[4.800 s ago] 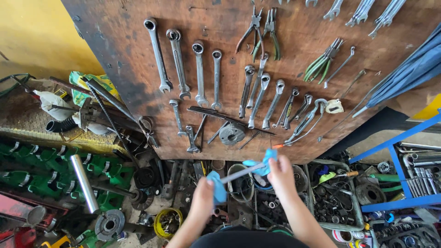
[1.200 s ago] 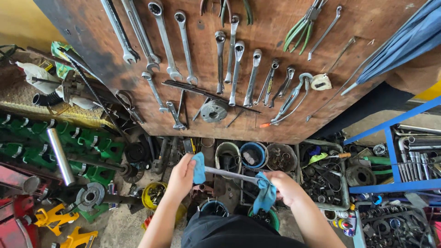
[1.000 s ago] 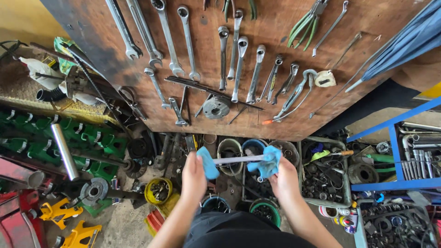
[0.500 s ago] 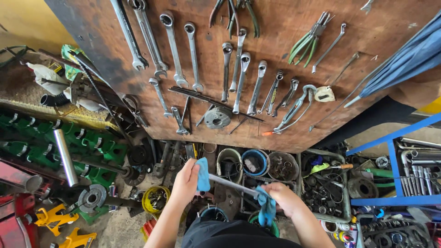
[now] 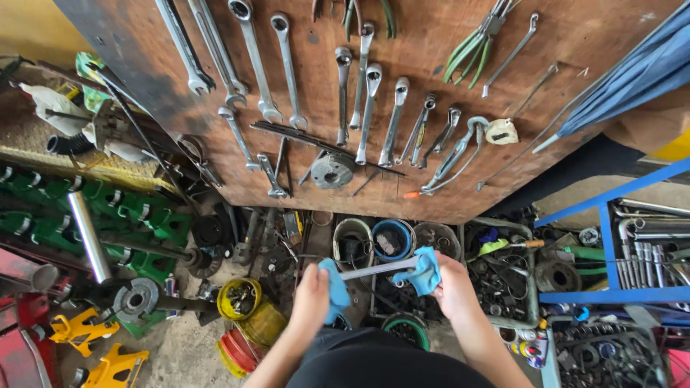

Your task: The person wipes several wrenches with a blue cloth in a workshop. They pick up each wrench from a wall-mounted tool rack, wipe it thoroughly, and return it to the rack.

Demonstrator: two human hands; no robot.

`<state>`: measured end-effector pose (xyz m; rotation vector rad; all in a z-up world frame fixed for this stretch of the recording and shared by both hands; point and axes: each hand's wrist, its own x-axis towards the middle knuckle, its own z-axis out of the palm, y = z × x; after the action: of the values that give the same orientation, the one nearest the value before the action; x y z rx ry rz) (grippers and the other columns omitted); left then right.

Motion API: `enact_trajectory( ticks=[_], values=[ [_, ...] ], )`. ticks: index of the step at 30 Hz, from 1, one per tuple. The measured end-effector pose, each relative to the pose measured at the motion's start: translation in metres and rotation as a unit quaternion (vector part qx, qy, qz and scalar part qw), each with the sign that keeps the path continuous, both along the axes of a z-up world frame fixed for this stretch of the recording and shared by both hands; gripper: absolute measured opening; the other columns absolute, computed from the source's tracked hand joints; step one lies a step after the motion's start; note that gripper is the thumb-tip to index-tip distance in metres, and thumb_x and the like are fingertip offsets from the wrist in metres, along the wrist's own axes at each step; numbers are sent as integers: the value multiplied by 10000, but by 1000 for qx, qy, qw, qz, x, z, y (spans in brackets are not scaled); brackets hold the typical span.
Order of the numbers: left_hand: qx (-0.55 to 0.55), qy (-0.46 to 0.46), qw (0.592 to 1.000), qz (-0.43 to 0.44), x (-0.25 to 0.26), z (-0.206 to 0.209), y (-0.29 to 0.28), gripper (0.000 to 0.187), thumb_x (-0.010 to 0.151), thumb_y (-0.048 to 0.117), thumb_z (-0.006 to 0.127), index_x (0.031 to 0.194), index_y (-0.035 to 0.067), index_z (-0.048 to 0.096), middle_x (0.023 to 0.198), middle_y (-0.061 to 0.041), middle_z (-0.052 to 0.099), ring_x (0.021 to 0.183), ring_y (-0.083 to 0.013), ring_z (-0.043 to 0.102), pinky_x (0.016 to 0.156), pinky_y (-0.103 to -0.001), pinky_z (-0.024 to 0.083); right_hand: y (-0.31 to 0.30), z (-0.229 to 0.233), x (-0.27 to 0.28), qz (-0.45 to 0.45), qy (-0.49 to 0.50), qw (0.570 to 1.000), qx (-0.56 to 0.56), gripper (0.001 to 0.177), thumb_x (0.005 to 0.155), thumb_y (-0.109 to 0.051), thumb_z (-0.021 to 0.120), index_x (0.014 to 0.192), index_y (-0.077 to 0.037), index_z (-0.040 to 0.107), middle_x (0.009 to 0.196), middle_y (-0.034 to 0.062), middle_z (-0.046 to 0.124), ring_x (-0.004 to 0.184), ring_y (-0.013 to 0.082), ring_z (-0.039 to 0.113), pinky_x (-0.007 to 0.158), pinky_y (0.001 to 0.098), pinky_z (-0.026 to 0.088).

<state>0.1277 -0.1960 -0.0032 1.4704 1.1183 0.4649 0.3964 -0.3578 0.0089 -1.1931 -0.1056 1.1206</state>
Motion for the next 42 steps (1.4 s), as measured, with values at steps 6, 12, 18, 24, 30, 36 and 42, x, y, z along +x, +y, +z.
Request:
enact_trajectory(
  ticks=[6,12,18,24,30,36,42],
  values=[
    [142,-21,990,-6,-2,48,49,213,1035,243,535,975,39,560,757,-112,553,687,-203,523,659,-358,491,-7,-23,9,274,-56,945,-171,285,990,-284,610,869,-38,688,597,-21,590,416,85,452,386,263,292],
    [117,-71,990,30,17,63,55,211,1049,249,527,994,49,564,767,-102,568,698,-174,531,651,-352,486,28,50,-31,10,-11,995,-101,354,996,-330,487,1002,-56,711,662,36,692,477,158,617,439,297,450],
    [62,-8,998,-10,29,6,19,229,1069,254,531,968,48,528,767,-103,524,692,-169,491,639,-365,453,14,-25,-10,-139,77,960,230,366,1182,-330,535,914,-103,639,611,-73,516,468,70,379,448,244,295],
    [113,-28,993,3,0,11,54,219,1054,226,562,958,30,547,761,-67,541,720,-139,502,656,-326,486,24,35,-20,37,25,991,-124,368,1009,-348,490,896,-54,681,610,-2,588,474,104,509,445,253,359],
    [87,-90,992,2,-11,68,89,190,1051,232,537,1038,47,574,770,-38,537,715,-119,497,649,-305,464,29,11,-21,263,-87,950,-147,275,1013,-238,559,997,-14,719,639,-6,616,440,87,474,399,246,322],
    [27,-80,996,31,-8,22,62,222,1082,252,517,1011,41,520,815,-35,542,743,-110,508,651,-299,475,59,54,-56,-116,-6,981,153,370,1121,-322,453,960,-51,648,626,-53,484,445,48,333,418,222,254],
    [-37,-133,990,39,-39,23,54,170,1075,222,501,1035,62,543,825,-25,555,733,-94,522,640,-297,475,58,39,-71,-53,-42,996,49,207,1011,-127,479,997,-48,669,659,-45,508,467,51,336,417,226,248]
  ],
)
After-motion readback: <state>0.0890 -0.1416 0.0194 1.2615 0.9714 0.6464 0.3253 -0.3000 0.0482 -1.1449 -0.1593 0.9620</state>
